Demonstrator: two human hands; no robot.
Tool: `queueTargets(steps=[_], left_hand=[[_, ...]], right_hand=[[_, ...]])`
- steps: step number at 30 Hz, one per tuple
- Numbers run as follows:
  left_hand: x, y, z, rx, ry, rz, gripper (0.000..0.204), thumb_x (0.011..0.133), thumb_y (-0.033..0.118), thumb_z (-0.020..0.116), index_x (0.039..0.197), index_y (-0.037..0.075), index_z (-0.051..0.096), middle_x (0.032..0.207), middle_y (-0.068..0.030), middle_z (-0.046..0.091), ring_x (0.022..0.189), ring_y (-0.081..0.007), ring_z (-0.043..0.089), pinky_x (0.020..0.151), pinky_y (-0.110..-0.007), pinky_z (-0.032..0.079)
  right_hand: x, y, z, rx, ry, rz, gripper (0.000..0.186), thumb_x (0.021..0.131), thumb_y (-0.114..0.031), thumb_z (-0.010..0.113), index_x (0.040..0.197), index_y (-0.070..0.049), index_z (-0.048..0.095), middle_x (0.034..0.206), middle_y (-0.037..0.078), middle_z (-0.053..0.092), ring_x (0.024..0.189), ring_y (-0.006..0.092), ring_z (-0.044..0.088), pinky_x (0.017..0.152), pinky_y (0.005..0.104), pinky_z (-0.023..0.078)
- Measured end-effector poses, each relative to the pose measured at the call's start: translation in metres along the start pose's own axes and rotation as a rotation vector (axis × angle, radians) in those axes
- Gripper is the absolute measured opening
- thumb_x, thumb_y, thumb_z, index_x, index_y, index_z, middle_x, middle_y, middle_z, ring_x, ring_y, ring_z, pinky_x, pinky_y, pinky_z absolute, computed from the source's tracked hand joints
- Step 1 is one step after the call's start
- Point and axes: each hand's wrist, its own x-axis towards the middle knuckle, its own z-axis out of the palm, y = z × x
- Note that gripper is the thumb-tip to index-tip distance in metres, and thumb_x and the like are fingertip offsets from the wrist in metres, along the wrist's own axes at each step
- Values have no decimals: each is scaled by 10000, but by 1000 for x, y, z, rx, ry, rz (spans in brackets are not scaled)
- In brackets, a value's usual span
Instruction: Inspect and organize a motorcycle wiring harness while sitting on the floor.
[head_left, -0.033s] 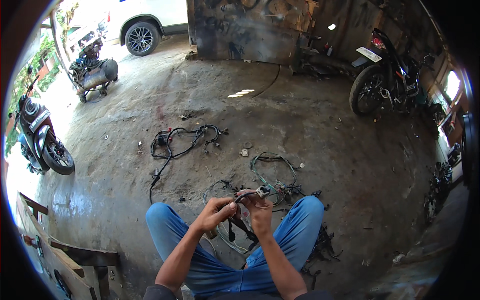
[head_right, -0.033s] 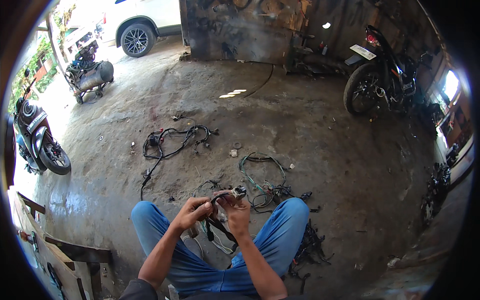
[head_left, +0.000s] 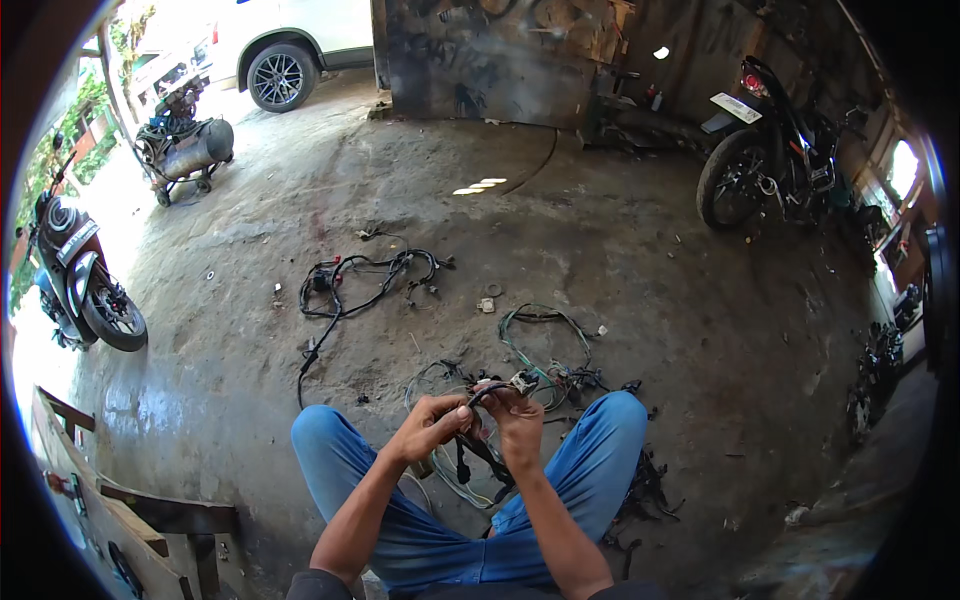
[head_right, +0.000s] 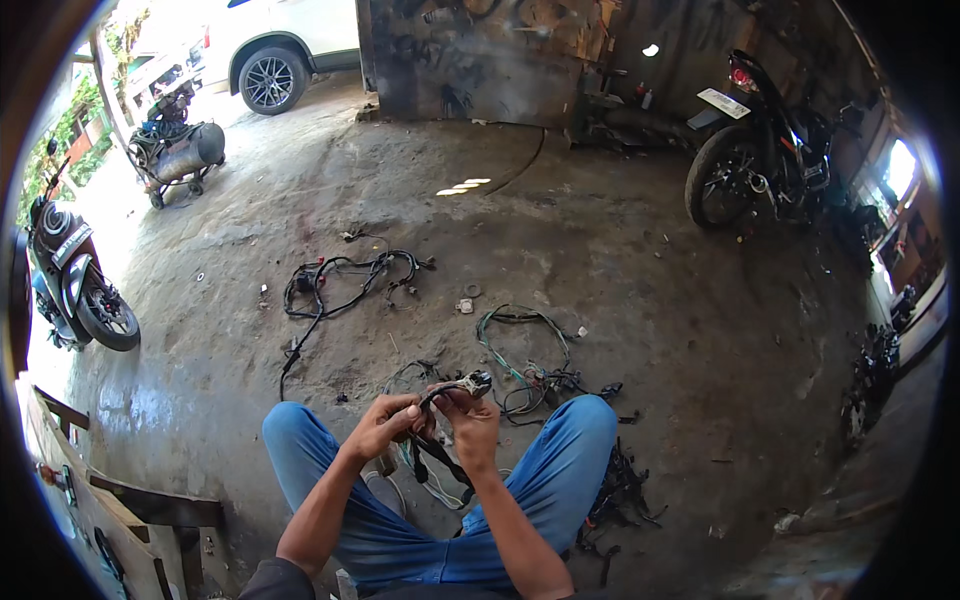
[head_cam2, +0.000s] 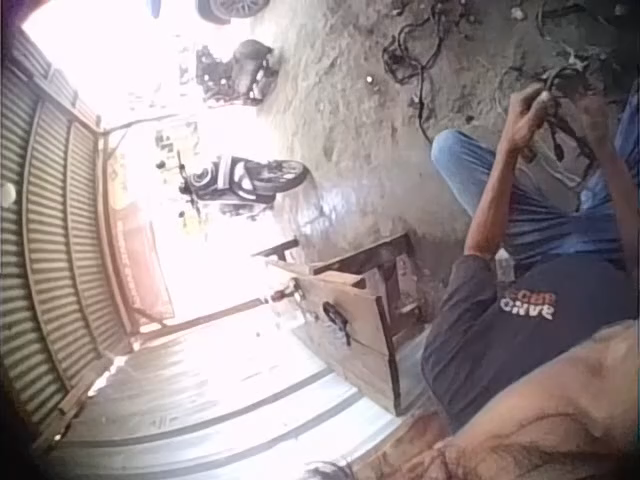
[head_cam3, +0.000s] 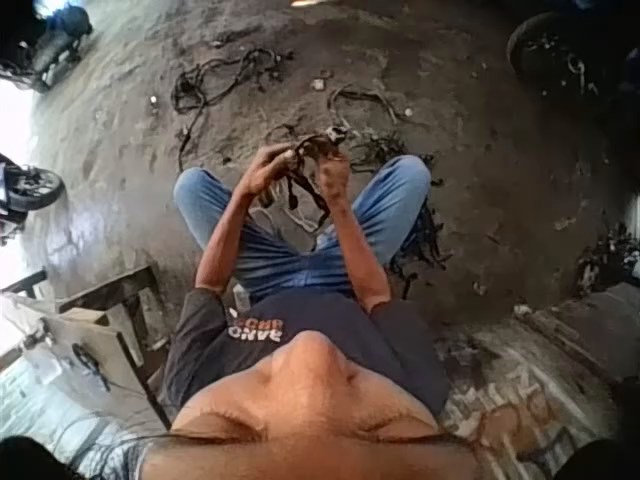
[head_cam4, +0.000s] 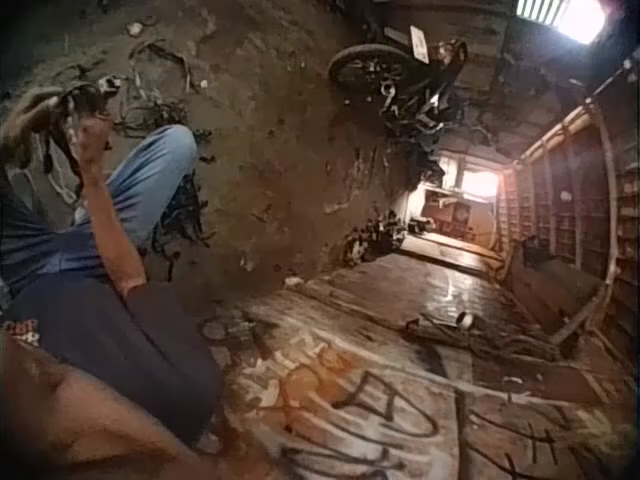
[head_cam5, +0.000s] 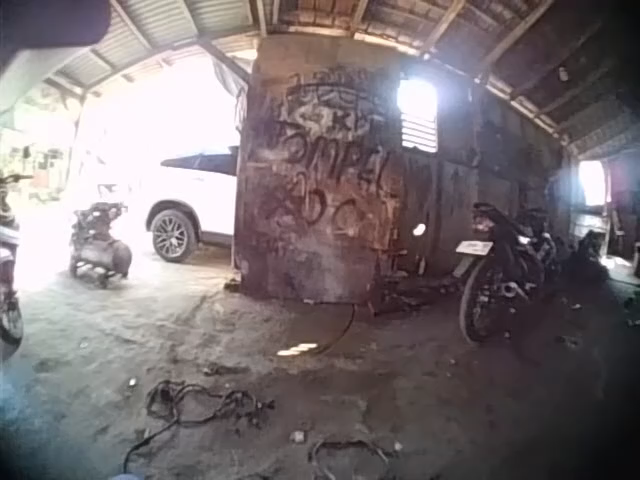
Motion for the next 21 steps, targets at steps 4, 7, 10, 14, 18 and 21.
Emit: queueTargets(steps=[4, 7, 10, 14, 18, 21], left_hand=[[9, -12, 10, -53, 23, 34, 400, 1041, 339, 569, 858, -9, 646, 719, -10, 627, 667, -77, 525, 632, -274, 452], [16, -22, 20, 157, 295, 39, 392, 1033, 328, 581, 886, -30, 647, 686, -89, 661, 667, -114, 625, 623, -307, 485], [15, -18, 31, 354, 437, 46, 342, 1002, 304, 616, 892, -19, 651, 692, -153, 655, 658, -230, 674, 603, -365, 486], [17, -29, 34, 606, 545, 159, 283, 949, 266, 654, 838, 9, 620, 745, -199, 639, 693, -397, 636, 605, -448, 473], [15, -29, 36, 700, 568, 227, 264, 952, 275, 659, 856, 31, 629, 782, -169, 646, 692, -389, 640, 586, -454, 474], [12, -22, 35, 771, 553, 234, 245, 955, 280, 655, 867, 53, 628, 822, -133, 650, 683, -368, 650, 570, -454, 486]], right_hand=[[-9, 10, 3, -15, 221, 90, 128, 924, -56, 745, 1026, 20, 758, 935, 33, 740, 806, 83, 636, 719, 240, 500], [-8, 9, 13, -260, 343, 63, 156, 912, -89, 764, 1011, 33, 765, 936, 52, 741, 794, 97, 651, 710, 252, 512], [-17, 15, 21, -485, 463, -45, 170, 904, -96, 768, 1002, 43, 766, 936, 85, 742, 803, 124, 674, 724, 267, 527], [-25, 11, 25, -455, 507, -26, 189, 898, -92, 766, 1027, 46, 763, 959, 122, 744, 844, 165, 697, 760, 285, 547], [-26, 0, 21, -439, 465, 3, 187, 919, -111, 751, 1012, 51, 763, 882, 89, 728, 660, 134, 676, 587, 263, 534], [-26, -24, 23, -170, 415, 279, 193, 932, -130, 739, 1011, 45, 761, 792, 55, 697, 500, 101, 603, 446, 238, 450]])
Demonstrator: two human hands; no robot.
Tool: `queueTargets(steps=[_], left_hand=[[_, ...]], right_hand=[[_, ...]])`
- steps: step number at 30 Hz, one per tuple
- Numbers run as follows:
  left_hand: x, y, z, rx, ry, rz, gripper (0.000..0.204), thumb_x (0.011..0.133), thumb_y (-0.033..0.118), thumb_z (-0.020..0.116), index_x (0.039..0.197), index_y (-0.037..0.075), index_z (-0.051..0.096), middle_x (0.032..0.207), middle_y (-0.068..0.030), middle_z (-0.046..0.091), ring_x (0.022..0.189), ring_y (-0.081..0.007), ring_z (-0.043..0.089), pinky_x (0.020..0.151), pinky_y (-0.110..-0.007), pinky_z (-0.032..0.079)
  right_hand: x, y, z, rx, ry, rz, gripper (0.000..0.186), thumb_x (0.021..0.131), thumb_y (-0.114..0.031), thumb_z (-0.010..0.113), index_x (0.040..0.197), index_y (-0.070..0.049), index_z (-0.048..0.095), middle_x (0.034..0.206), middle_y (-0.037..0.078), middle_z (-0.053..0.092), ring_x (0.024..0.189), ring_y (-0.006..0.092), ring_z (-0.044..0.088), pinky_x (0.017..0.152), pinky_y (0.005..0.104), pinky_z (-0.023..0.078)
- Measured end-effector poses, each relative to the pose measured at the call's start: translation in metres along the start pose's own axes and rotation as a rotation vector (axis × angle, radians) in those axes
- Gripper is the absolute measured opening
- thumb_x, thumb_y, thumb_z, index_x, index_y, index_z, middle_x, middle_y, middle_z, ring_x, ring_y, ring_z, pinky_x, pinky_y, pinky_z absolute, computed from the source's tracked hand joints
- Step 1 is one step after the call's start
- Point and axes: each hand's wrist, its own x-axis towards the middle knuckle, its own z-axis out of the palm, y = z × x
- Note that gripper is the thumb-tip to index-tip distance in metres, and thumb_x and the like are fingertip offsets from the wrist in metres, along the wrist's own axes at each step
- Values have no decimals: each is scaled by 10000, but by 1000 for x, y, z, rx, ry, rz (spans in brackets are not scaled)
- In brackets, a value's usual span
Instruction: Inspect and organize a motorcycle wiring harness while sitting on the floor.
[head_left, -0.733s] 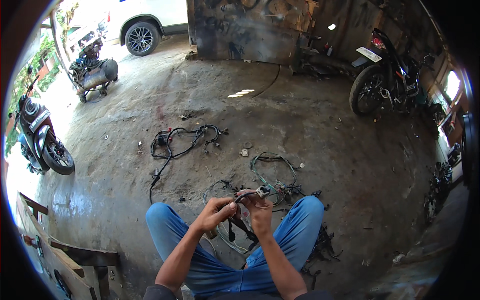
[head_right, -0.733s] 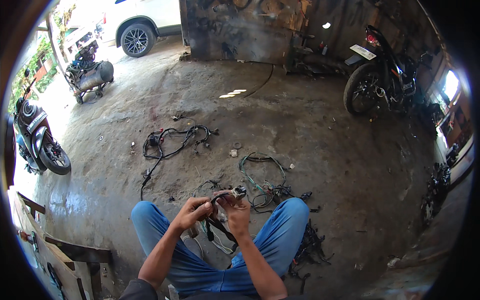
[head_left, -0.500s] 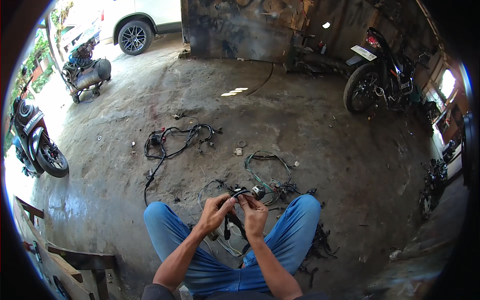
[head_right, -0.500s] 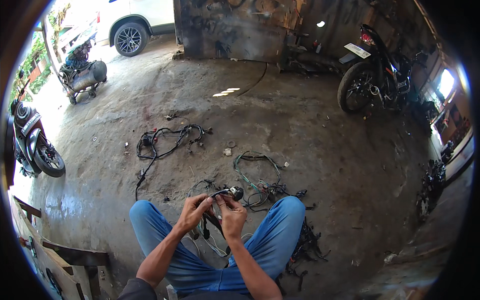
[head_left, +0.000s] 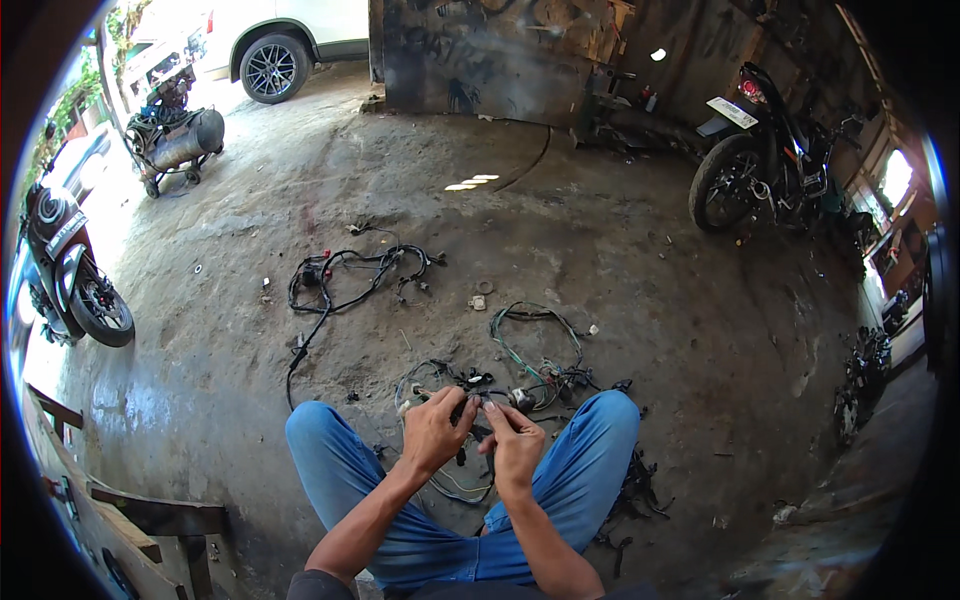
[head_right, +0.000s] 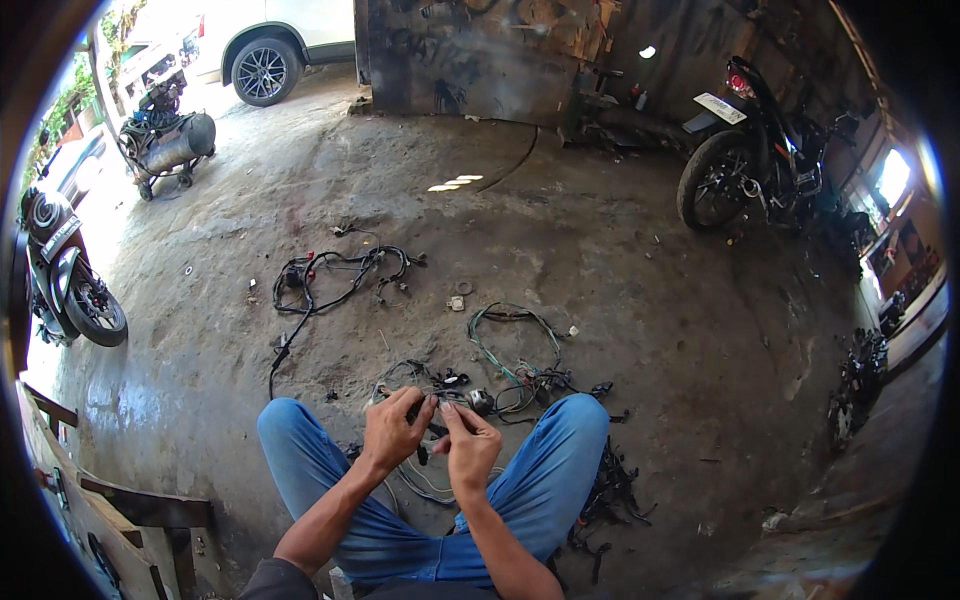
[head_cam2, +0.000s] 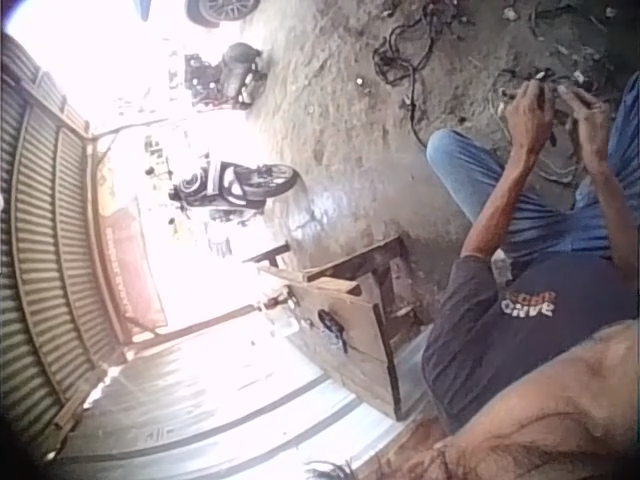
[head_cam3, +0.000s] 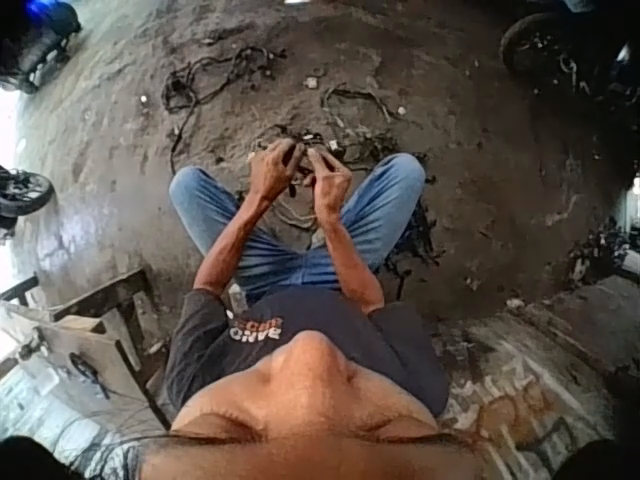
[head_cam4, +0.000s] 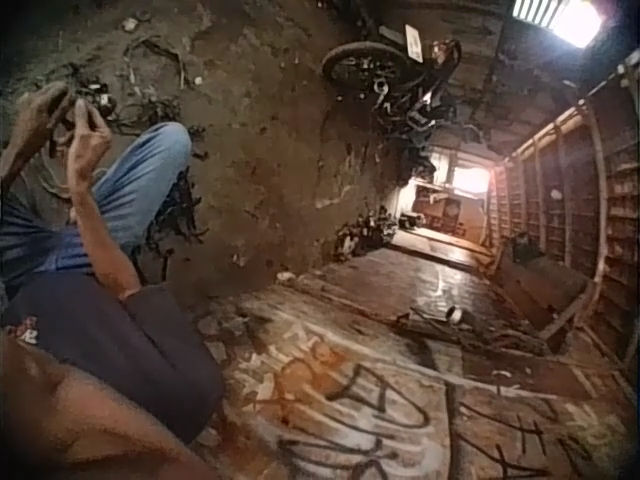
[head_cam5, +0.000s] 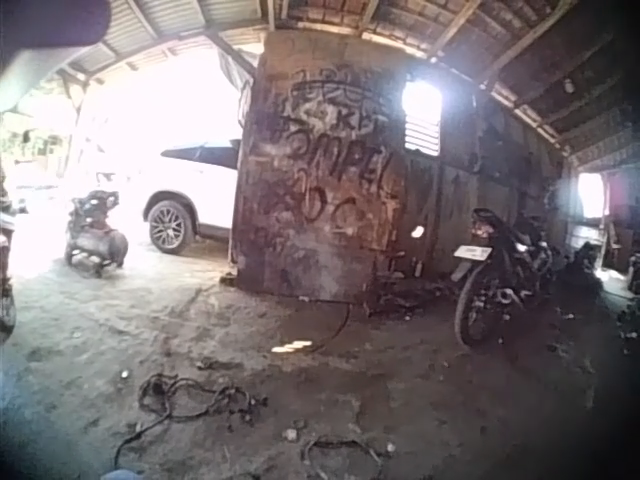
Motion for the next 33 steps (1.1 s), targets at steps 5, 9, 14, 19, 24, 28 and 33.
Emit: queueTargets(steps=[5, 9, 14, 19, 24, 28, 33], left_hand=[[-1, 4, -3, 116, -140, 38, 218, 963, 289, 648, 916, 79, 624, 838, -106, 621, 706, -351, 656, 582, -452, 497], [0, -13, 4, 187, -269, 191, 203, 978, 310, 611, 979, 107, 606, 855, -83, 601, 680, -337, 656, 553, -449, 512], [6, -20, -7, 187, -494, 285, 225, 989, 324, 605, 1033, 104, 594, 928, -95, 595, 719, -349, 653, 584, -464, 501], [21, -14, -24, -114, -637, 435, 210, 988, 267, 627, 996, 58, 604, 902, -112, 581, 743, -349, 631, 653, -437, 498], [10, -41, -10, -526, -290, 134, 233, 1010, 224, 627, 936, 3, 611, 828, -73, 576, 724, -197, 572, 685, -331, 461], [10, -43, -1, -619, -25, -270, 286, 1026, 242, 619, 907, -17, 598, 730, -36, 560, 728, -92, 509, 646, -287, 422], [9, -61, 2, -454, 137, -395, 337, 1024, 284, 623, 891, -25, 611, 719, -70, 595, 693, -110, 526, 633, -303, 436]], right_hand=[[1, -15, -10, 31, -14, 52, 193, 937, -130, 723, 1002, 50, 753, 708, 27, 673, 435, 80, 542, 393, 235, 387], [25, -32, -19, -473, -64, -103, 202, 895, -159, 756, 952, 35, 761, 663, 49, 679, 449, 120, 569, 438, 294, 429], [68, -52, -22, -1068, -329, -446, 202, 837, -244, 794, 949, -75, 798, 837, 153, 743, 774, 272, 724, 712, 369, 543], [125, -48, -39, -818, -769, 63, 224, 855, -187, 796, 986, -6, 793, 862, 81, 769, 782, 190, 711, 719, 346, 552], [134, 23, -56, 154, -1054, 710, 254, 995, -207, 654, 1135, 1, 695, 735, -28, 572, 615, 43, 490, 552, 231, 357], [84, 52, -23, 187, -800, 621, 248, 975, -185, 692, 1114, 19, 718, 744, -31, 578, 620, 59, 499, 558, 234, 379], [9, 5, 17, -530, -262, -418, 176, 921, -130, 753, 992, 31, 763, 711, 32, 605, 614, 109, 559, 573, 295, 447]])
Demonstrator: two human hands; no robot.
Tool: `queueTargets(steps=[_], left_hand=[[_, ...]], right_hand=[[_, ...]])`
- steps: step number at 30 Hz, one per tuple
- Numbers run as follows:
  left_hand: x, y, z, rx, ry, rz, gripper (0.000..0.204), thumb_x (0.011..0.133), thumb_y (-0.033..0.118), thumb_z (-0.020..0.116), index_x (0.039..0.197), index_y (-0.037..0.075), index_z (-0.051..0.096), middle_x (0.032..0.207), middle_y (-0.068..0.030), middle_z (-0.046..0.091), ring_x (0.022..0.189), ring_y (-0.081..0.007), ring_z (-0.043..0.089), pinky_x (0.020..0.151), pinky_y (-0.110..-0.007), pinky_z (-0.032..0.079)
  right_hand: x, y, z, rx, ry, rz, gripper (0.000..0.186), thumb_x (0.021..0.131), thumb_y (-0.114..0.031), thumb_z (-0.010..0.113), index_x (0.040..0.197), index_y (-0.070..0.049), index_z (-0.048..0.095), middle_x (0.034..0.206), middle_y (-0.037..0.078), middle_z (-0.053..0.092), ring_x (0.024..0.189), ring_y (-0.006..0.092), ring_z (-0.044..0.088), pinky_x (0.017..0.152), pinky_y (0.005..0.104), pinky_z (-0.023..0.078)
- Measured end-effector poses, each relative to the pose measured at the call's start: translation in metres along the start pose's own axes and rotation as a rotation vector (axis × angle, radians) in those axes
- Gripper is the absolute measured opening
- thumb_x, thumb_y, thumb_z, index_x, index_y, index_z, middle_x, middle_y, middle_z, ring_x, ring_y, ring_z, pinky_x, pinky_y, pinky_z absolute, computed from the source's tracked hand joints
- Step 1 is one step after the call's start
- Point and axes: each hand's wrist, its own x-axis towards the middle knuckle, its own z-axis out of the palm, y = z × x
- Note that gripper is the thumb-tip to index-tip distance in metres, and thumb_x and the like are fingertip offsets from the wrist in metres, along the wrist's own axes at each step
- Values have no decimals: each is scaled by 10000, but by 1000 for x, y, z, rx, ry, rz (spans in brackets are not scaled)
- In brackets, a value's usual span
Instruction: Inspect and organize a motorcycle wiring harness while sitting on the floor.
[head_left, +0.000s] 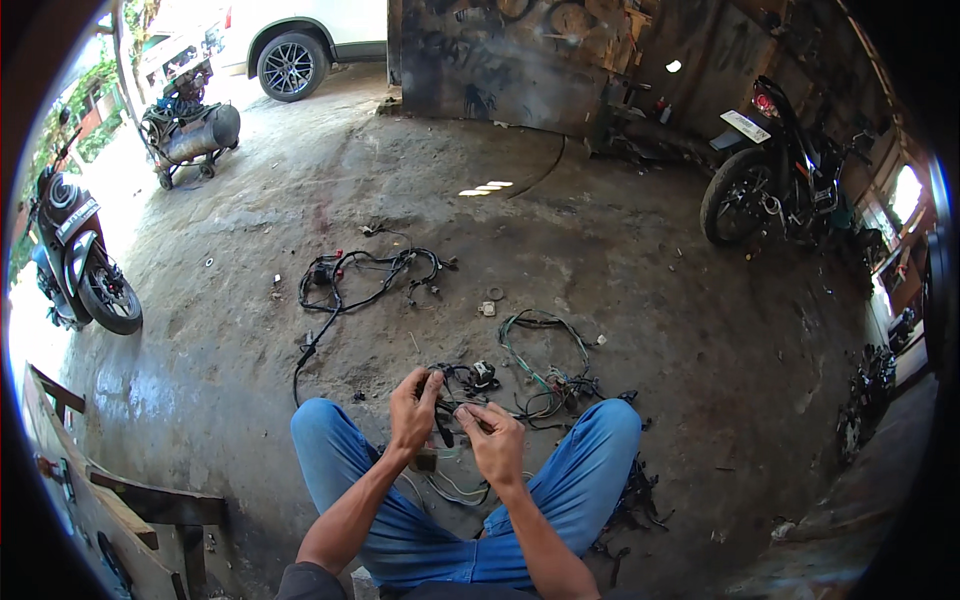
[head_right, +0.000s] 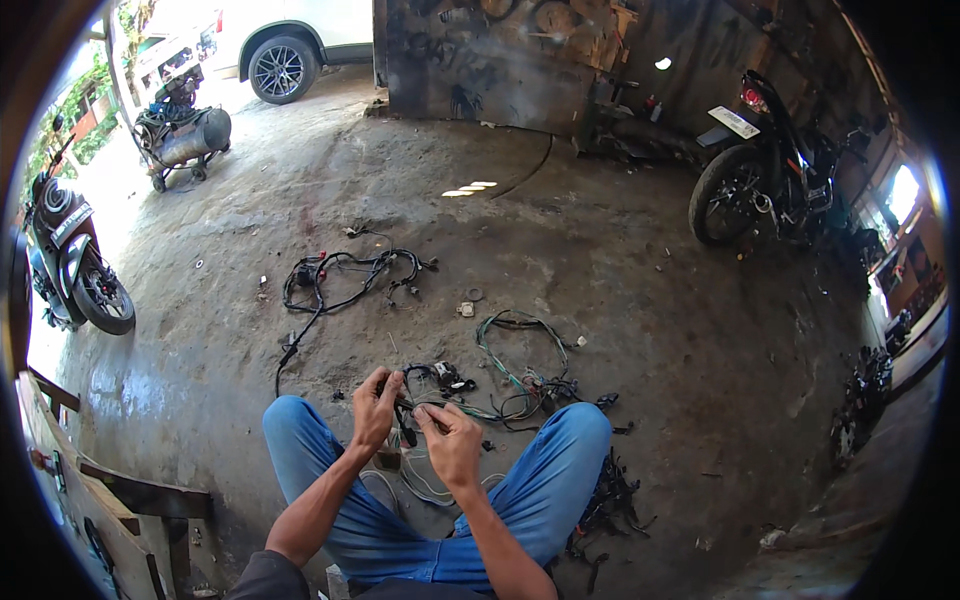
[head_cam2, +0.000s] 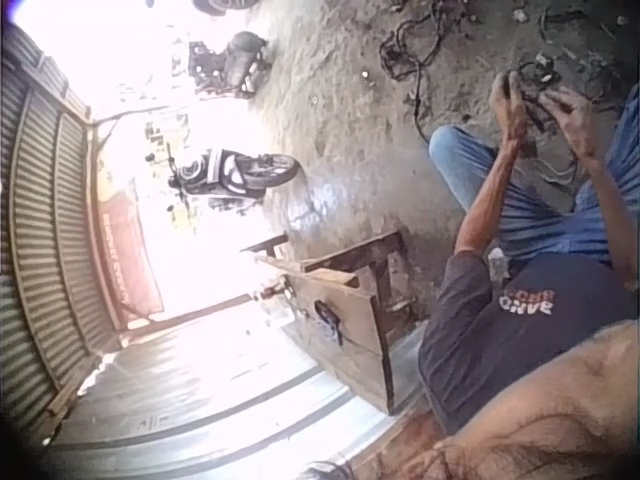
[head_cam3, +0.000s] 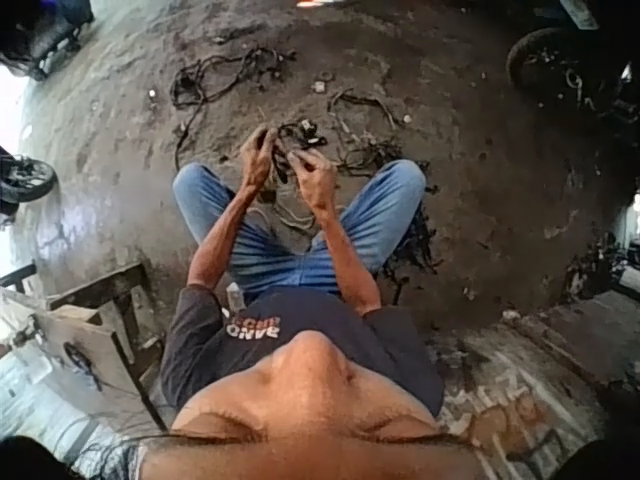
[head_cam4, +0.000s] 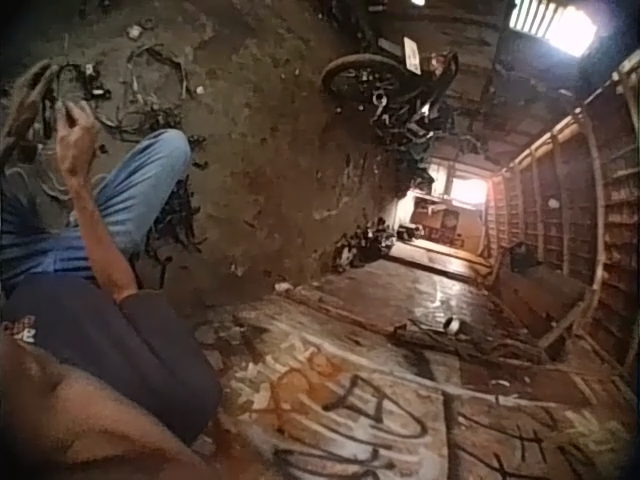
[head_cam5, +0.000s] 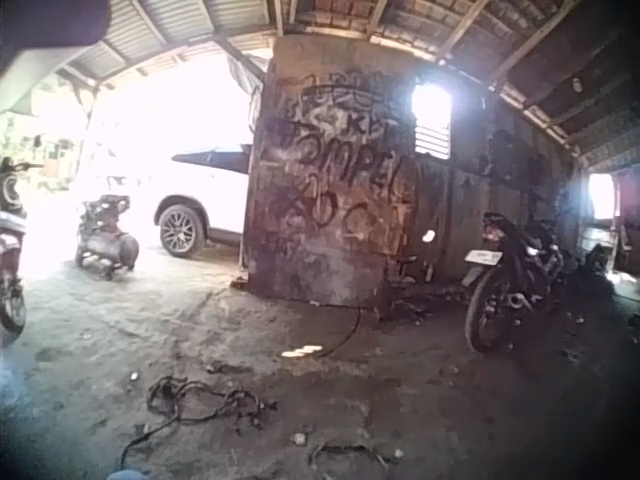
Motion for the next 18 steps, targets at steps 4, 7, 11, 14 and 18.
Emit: queueTargets(steps=[4, 7, 11, 14, 18], left_hand=[[-2, 14, -2, 192, -32, 141, 331, 1025, 288, 618, 882, -10, 609, 712, -86, 608, 649, -148, 568, 619, -327, 451], [-4, 27, -3, 326, -183, 143, 296, 1014, 282, 619, 910, 6, 621, 790, -122, 634, 690, -248, 618, 650, -366, 474], [-14, 16, 2, 431, -376, 312, 242, 984, 314, 625, 975, 73, 649, 911, -127, 640, 859, -361, 659, 716, -470, 520], [-19, 21, 8, 524, -530, 408, 237, 988, 324, 615, 994, 88, 638, 933, -121, 610, 855, -357, 658, 699, -457, 527], [-8, 27, -4, 366, -656, 476, 190, 975, 246, 649, 986, 61, 609, 959, -107, 592, 834, -366, 608, 696, -455, 476]], right_hand=[[5, -23, -22, -127, 2, -181, 167, 900, -125, 759, 976, 23, 762, 720, 57, 597, 623, 112, 554, 571, 300, 434], [18, -28, -45, -109, -12, -167, 173, 891, -133, 764, 967, 22, 761, 720, 51, 589, 632, 109, 547, 573, 294, 424], [46, -19, -58, -57, -52, -35, 168, 877, -133, 772, 969, 7, 770, 734, 49, 606, 663, 108, 566, 592, 302, 423], [87, 23, -72, -40, -106, 39, 185, 884, -137, 774, 981, 20, 774, 784, 42, 671, 717, 112, 605, 650, 287, 456], [116, 60, -77, 132, -211, 222, 197, 919, -150, 755, 978, 37, 773, 842, 3, 699, 663, 67, 540, 615, 242, 429]])
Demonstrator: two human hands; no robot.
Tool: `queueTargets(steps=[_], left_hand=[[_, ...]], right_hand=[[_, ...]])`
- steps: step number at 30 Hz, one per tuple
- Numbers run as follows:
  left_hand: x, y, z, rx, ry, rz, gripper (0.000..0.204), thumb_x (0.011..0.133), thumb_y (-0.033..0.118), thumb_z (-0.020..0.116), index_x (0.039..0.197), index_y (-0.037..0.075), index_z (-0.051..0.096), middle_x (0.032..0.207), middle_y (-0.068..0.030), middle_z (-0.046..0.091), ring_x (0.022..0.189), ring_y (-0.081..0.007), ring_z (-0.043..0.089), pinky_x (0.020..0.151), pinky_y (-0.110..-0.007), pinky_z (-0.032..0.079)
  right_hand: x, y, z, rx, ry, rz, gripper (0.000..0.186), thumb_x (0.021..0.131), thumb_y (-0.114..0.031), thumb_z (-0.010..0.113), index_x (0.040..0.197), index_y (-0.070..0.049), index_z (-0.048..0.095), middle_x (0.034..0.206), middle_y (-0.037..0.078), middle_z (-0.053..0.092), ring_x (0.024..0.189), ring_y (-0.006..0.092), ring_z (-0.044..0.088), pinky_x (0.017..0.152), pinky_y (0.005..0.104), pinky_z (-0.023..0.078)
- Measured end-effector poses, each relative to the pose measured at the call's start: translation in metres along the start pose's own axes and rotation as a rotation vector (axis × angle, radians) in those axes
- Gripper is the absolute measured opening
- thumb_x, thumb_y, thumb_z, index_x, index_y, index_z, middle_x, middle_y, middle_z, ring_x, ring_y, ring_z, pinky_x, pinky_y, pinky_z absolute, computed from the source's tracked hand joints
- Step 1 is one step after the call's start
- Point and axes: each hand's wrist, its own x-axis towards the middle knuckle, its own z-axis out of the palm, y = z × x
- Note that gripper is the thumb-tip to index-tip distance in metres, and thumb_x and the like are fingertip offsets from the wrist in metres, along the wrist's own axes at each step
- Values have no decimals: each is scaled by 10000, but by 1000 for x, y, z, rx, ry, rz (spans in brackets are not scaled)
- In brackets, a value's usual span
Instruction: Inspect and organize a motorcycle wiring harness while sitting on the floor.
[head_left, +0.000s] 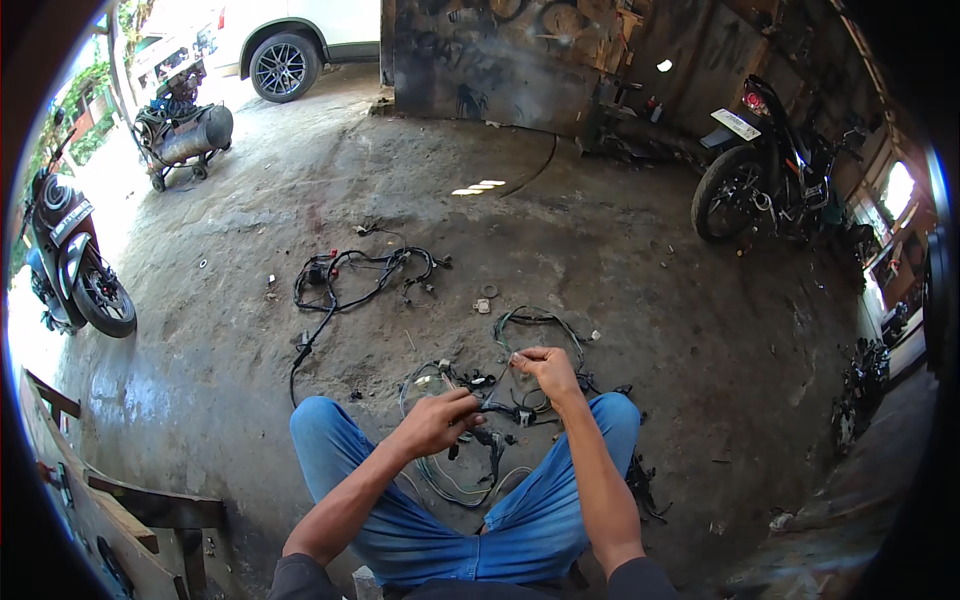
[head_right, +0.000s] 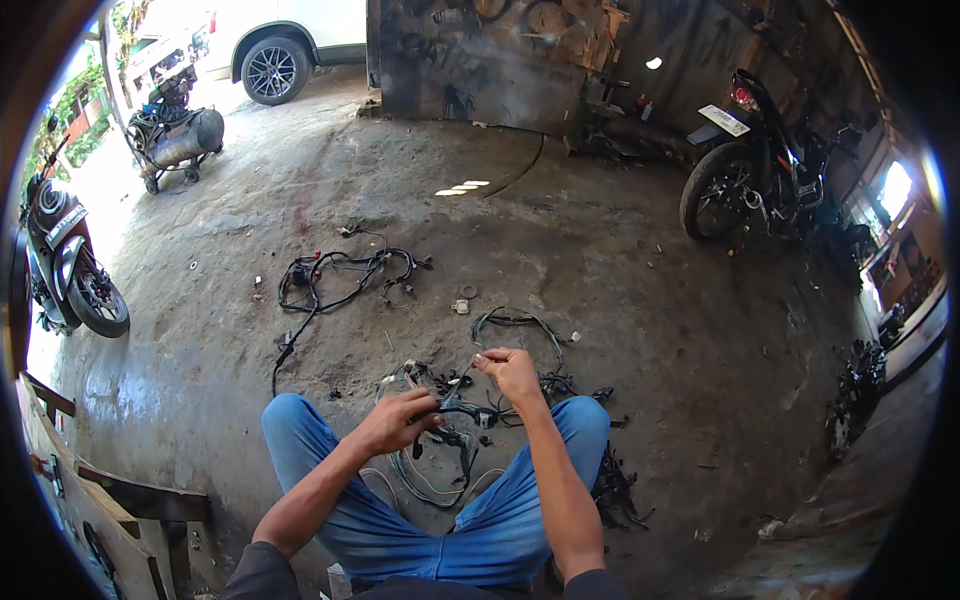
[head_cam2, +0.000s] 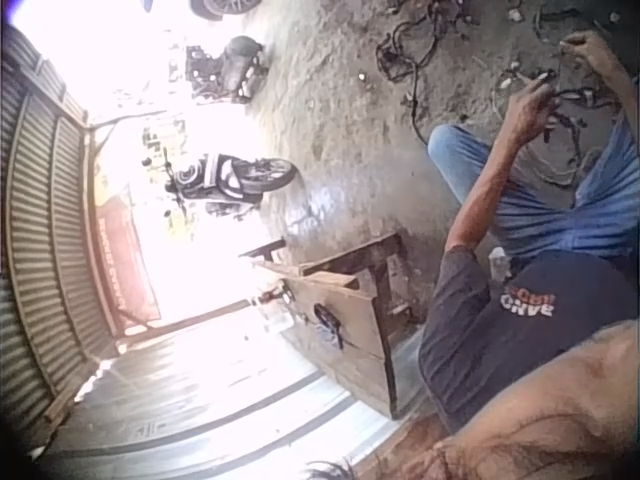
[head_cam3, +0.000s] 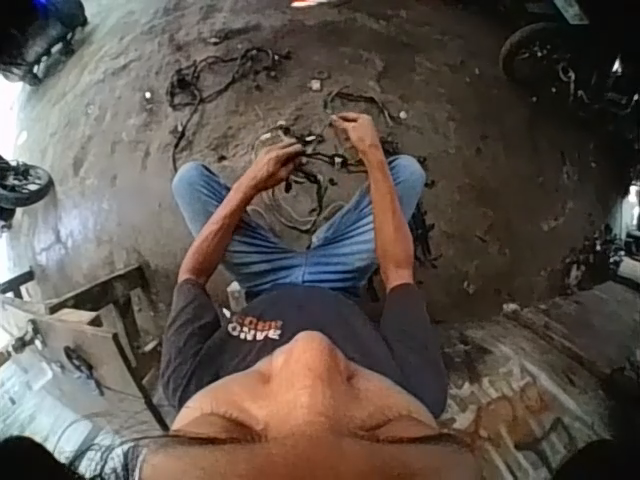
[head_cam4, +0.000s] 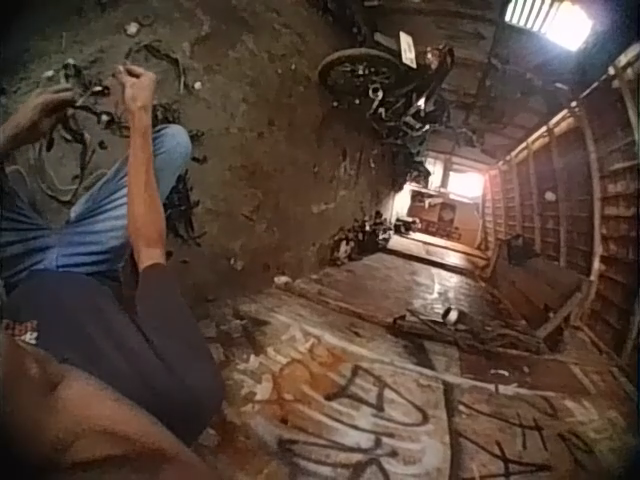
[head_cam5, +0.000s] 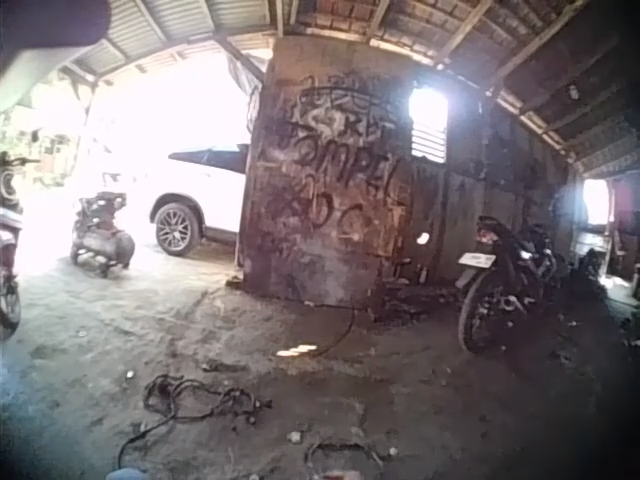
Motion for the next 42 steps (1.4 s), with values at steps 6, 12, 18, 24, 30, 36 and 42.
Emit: queueTargets(steps=[6, 12, 18, 24, 30, 36, 42], left_hand=[[-1, 3, -17, -431, 235, -171, 315, 999, 305, 659, 923, 9, 585, 777, -21, 520, 738, -106, 474, 680, -285, 389], [1, -37, -4, -661, 613, -579, 348, 1018, 333, 620, 911, 1, 621, 802, -13, 605, 790, -103, 537, 758, -268, 431], [-2, -30, -3, -225, 372, -473, 360, 1015, 360, 623, 1020, -1, 625, 838, -106, 641, 767, -199, 594, 727, -365, 489], [2, 6, -21, -219, 58, -103, 325, 978, 332, 685, 1086, 32, 621, 928, -122, 653, 857, -242, 629, 754, -375, 499], [-9, -16, -24, -668, 298, -303, 304, 984, 313, 702, 953, 33, 589, 826, 17, 582, 761, -62, 539, 670, -257, 442], [-2, -49, -18, -859, 868, -639, 264, 978, 270, 697, 899, 41, 592, 736, 22, 543, 584, -57, 479, 509, -256, 398], [0, -20, -18, -89, 540, -294, 264, 960, 254, 712, 979, 1, 642, 799, -92, 638, 763, -165, 622, 672, -336, 491]], right_hand=[[-16, 54, 11, 124, -69, 244, 160, 934, -145, 725, 993, -7, 781, 751, -14, 678, 579, 50, 428, 548, 236, 329], [-97, 20, 68, -141, 201, -106, 230, 888, -187, 765, 970, 29, 767, 713, 62, 626, 648, 166, 563, 623, 324, 438], [-111, -70, 39, -366, 389, -304, 170, 869, -158, 764, 929, 1, 764, 750, 112, 590, 667, 239, 576, 617, 361, 432], [-29, -54, -7, -464, 520, -375, 146, 868, -121, 761, 922, 15, 767, 750, 87, 621, 675, 166, 602, 636, 318, 449], [-30, -10, 9, -577, 398, -190, 219, 862, -207, 782, 953, -8, 775, 847, 169, 659, 757, 311, 647, 703, 387, 484], [-90, -4, 49, -458, 373, -250, 193, 871, -176, 783, 943, 2, 770, 711, 96, 542, 638, 209, 545, 608, 368, 419], [-91, -80, 10, -492, 588, -372, 187, 871, -182, 773, 925, -4, 761, 752, 114, 546, 703, 291, 549, 658, 405, 434]])
